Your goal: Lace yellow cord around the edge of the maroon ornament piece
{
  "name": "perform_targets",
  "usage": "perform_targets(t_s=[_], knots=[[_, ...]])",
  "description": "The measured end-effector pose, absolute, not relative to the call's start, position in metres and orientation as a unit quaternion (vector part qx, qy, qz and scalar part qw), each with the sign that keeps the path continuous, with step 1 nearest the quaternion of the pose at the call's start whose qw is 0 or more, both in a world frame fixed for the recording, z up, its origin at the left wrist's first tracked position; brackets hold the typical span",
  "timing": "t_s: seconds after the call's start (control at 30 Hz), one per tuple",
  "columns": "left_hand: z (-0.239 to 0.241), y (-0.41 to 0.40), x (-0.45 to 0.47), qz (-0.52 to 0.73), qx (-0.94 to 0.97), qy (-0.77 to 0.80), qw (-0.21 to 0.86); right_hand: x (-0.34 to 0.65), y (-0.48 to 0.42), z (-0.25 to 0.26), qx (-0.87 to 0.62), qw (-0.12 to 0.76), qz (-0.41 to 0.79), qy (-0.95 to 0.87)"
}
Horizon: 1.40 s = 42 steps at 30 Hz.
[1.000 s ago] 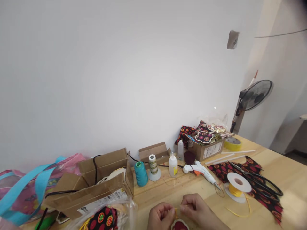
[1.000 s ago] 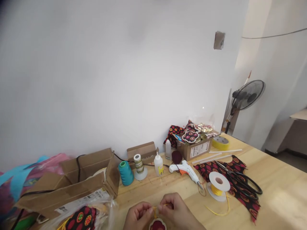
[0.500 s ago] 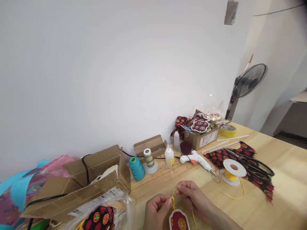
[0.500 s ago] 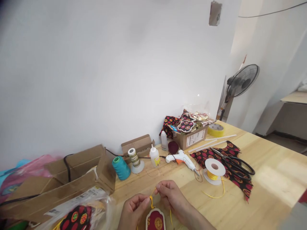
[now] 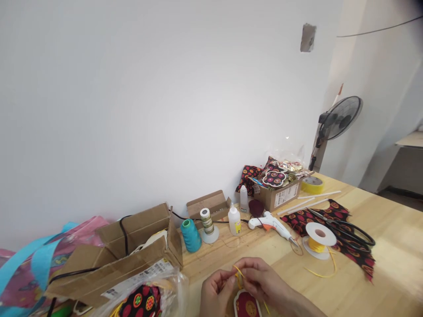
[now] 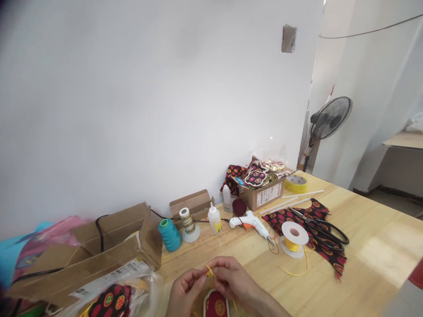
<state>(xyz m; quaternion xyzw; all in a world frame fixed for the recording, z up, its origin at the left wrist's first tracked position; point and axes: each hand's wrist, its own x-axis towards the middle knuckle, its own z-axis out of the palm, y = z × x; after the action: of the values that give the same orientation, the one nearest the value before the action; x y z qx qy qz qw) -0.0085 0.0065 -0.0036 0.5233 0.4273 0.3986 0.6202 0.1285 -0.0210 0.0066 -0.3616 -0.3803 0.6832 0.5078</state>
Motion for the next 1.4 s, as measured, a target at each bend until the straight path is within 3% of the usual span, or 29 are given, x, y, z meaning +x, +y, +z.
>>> perform_targets(t_s=[0.27,0.4,0.57,1.4], knots=[[0.007,0.006,-0.011,0.371,0.493,0.418,0.667,0.120,-0.026,0.003,-0.534,0.455,0.343,-0.624],[0.007,0.007,-0.008,0.372,0.529,0.413,0.642,0.120,-0.030,0.008,-0.556,0.412,0.267,-0.670],[0.007,0.005,-0.007,0.387,0.533,0.429,0.618,0.122,-0.029,0.010,-0.585,0.383,0.222,-0.680],[0.001,0.011,-0.011,0.417,0.559,0.432,0.572,0.129,-0.023,0.005,-0.519,0.436,0.206,-0.706]])
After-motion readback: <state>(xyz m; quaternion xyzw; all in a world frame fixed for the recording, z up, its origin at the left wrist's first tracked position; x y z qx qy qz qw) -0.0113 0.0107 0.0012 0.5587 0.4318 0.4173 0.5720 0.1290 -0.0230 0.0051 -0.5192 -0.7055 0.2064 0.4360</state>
